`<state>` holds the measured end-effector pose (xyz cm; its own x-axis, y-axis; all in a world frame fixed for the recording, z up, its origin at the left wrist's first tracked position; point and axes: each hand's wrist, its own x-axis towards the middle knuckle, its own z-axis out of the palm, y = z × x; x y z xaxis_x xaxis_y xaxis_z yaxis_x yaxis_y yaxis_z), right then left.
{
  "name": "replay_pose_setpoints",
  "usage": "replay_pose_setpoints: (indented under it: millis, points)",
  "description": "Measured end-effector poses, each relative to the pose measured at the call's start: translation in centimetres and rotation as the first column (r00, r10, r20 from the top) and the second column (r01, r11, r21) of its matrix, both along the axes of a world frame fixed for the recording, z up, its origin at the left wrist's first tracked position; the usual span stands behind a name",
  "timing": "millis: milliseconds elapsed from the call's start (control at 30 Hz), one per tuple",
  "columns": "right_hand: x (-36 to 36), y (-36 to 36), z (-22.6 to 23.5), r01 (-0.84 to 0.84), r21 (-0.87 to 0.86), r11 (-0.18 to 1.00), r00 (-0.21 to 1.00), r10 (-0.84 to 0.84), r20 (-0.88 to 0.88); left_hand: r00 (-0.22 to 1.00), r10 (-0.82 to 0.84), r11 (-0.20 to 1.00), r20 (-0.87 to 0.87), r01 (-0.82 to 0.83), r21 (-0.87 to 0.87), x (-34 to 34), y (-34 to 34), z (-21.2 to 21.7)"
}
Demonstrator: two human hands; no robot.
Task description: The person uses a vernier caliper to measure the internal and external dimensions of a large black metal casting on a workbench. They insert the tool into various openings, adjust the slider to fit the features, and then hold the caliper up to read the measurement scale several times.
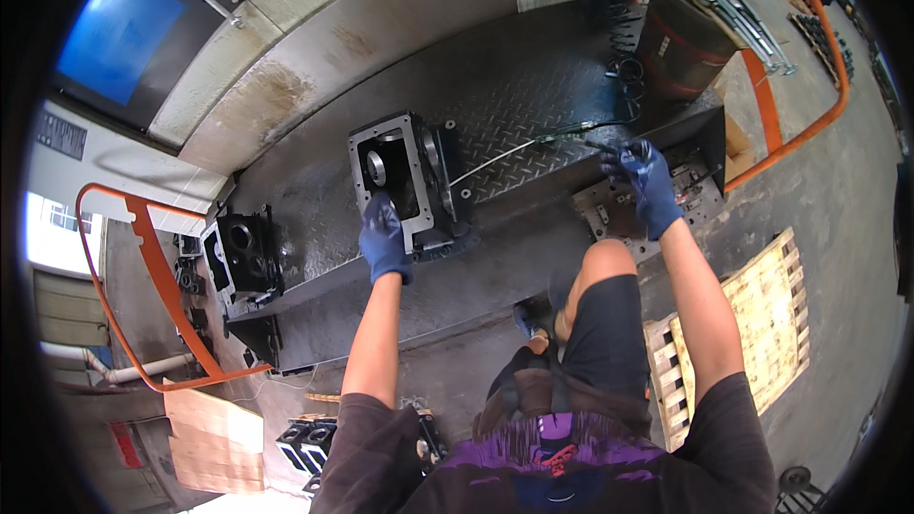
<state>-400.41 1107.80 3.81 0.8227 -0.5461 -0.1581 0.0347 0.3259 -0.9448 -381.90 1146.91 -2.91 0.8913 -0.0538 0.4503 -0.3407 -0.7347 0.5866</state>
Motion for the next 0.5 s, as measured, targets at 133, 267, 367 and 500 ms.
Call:
replay_pose_setpoints:
  millis: [133, 267, 367, 500]
  points:
    - [7.7, 1.3, -3.2, -0.042, -0.046, 0.998, 0.999, 0.042, 0.009, 0.995, -0.023, 0.991, -0.102, 0.01, -0.13, 4.8, -4.2, -3.2]
    - [16.5, 9.4, -5.8, -0.128, 0.079, 0.989, 0.992, 0.129, -0.011, 0.99, 0.101, 0.994, -0.097, -0.106, -0.039, 6.7, -3.0, -5.1]
    - [20.6, 11.6, -11.5, -0.135, 0.266, 0.954, 0.989, 0.147, -0.022, 0.997, 0.069, 0.998, -0.041, -0.069, 0.011, 6.5, -7.3, -5.1]
    - [23.1, 14.5, -14.6, -0.124, 0.127, 0.984, 0.989, 0.133, -0.067, 0.998, -0.049, 0.995, -0.049, 0.053, 0.088, 7.0, -7.0, -5.8]
